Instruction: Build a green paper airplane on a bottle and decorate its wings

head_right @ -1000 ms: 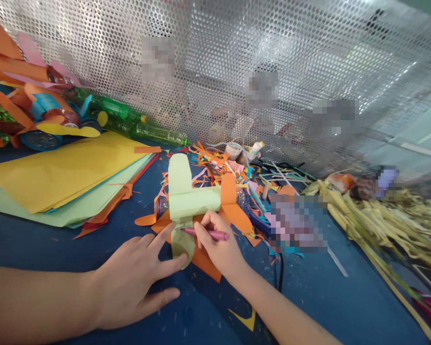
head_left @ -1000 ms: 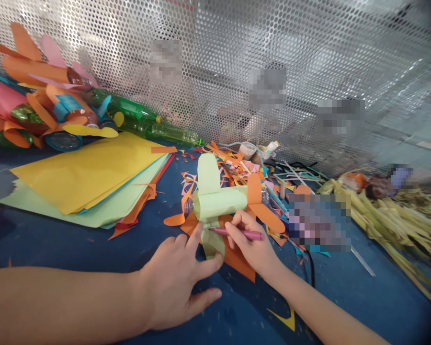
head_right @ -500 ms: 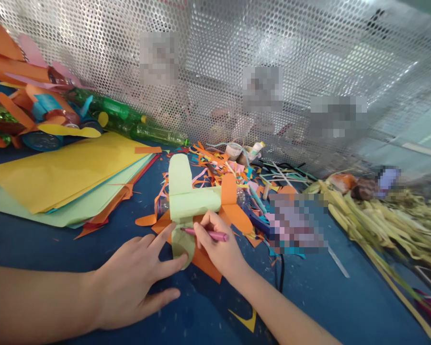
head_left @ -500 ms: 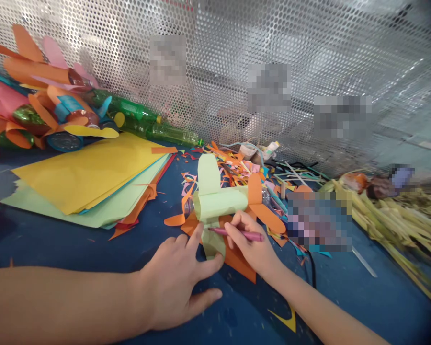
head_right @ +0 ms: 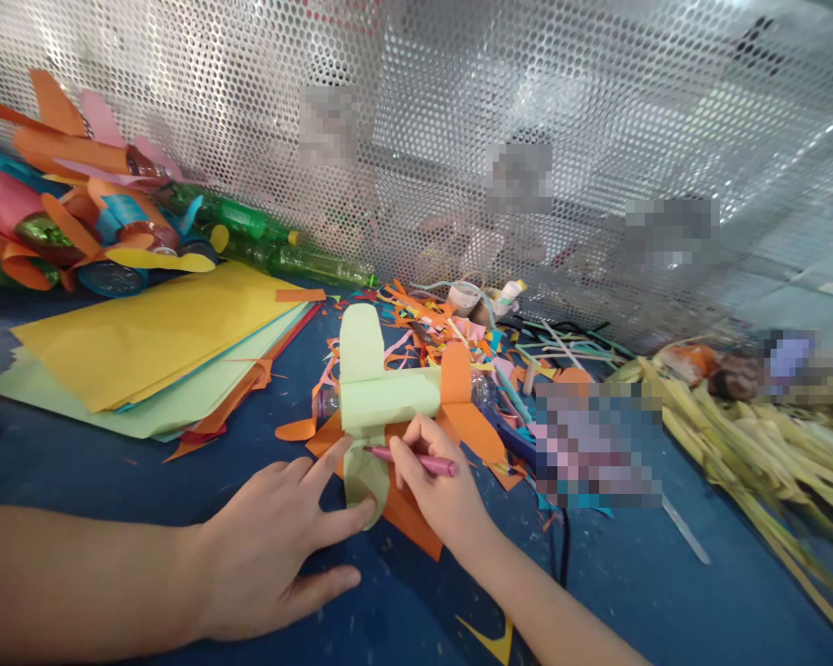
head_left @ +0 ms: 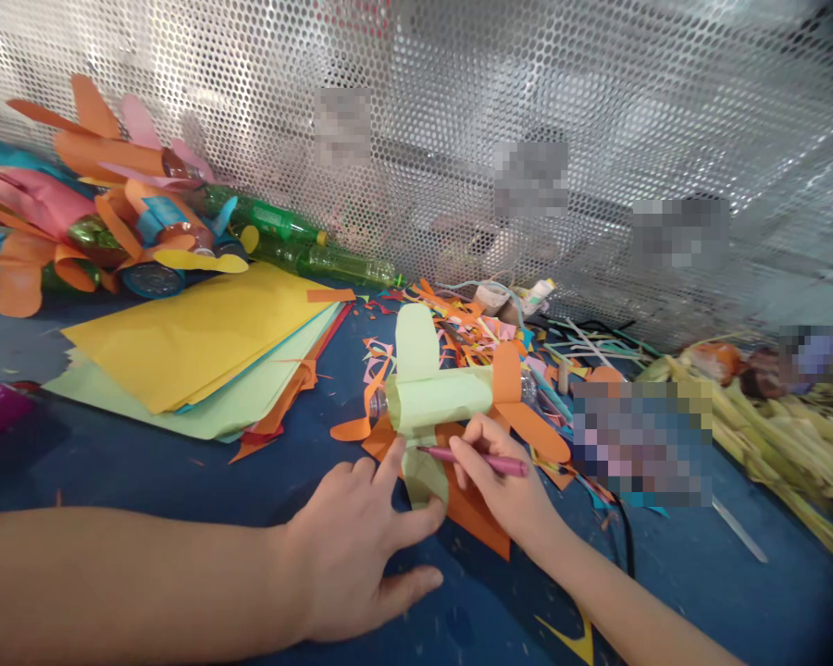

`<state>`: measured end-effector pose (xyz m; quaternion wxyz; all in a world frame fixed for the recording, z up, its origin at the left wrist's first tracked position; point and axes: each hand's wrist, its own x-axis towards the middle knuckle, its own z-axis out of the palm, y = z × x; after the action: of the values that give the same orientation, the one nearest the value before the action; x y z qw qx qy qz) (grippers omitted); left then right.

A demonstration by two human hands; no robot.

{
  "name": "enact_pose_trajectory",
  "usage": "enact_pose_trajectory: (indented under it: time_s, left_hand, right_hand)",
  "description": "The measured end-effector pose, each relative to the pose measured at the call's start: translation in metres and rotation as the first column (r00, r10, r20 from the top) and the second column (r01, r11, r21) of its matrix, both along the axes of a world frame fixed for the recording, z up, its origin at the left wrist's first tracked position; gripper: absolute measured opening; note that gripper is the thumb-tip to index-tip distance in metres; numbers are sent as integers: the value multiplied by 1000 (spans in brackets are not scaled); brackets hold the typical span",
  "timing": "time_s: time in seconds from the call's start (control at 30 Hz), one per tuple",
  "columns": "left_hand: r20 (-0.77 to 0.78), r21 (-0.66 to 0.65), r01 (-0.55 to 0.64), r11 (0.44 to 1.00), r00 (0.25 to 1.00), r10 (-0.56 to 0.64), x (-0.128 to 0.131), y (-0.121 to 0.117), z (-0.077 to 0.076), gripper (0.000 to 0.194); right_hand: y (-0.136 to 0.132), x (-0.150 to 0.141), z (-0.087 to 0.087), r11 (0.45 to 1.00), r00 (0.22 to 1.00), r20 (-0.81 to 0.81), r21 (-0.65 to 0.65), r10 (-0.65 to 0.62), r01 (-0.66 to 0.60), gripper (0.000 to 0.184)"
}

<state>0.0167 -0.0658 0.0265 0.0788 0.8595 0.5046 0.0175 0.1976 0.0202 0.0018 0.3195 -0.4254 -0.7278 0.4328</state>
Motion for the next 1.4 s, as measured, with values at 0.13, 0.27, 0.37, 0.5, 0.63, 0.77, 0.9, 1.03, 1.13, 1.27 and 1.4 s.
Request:
enact_pose_trajectory:
  time_s: [0.13, 0.27, 0.37, 0.5, 0.63, 0.77, 0.9, 1.03, 1.13, 1.27, 1.4]
  left_hand:
    - [18, -8, 8, 1000, 1000, -8, -1, 0, 3, 45]
    - [28, -9, 22, 1000, 999, -22, -4, 0, 7, 45]
    - [18, -9, 19, 1000, 1000, -19, -5, -1, 7, 45]
    - [26, -16, 20, 1000, 999, -19, -5, -2, 7, 45]
    - [33, -6, 16, 1000, 999, -16, -3, -2, 5, 43]
    - [-7, 9, -19, 1000, 1000, 19, 1, -1, 1, 44]
    - [5, 28, 4, 1000, 1000, -4, 1, -1, 2, 42]
    - [16, 57, 20, 998, 1000, -21, -1, -2, 3, 42]
    - [20, 69, 17, 997, 1000, -18, -1, -3, 2, 43]
    - [12, 74, 15, 997, 1000, -16, -1, -3, 2, 43]
    - [7, 79, 17, 997, 1000, -18, 0, -3, 3, 43]
  right_hand:
    - [0, 0, 0, 1000, 1000, -19, -23, 5, -6, 28]
    - [-3, 0, 3, 1000, 999, -46, -5, -11, 11, 30]
    - [-4, 0, 5, 1000, 996, -81, -16, -27, 26, 29]
    - [-2, 2, 3, 998, 998, -55, -52, 28, -31, 27]
    - [-1, 2, 2, 996, 992, -111, -68, 53, -61, 32]
    - [-2, 0, 4, 997, 992, -122, -69, 11, -20, 24]
    - [0, 1, 3, 999, 997, -82, -40, 14, -18, 25]
    - [2, 3, -3, 1000, 997, -73, 9, -16, 17, 24]
    - [2, 1, -3, 1000, 998, -56, 15, -16, 17, 24]
    - [2, 0, -2, 999, 999, -46, 34, -5, 6, 23]
    - [1, 0, -1, 999, 999, -30, 46, -14, 16, 23]
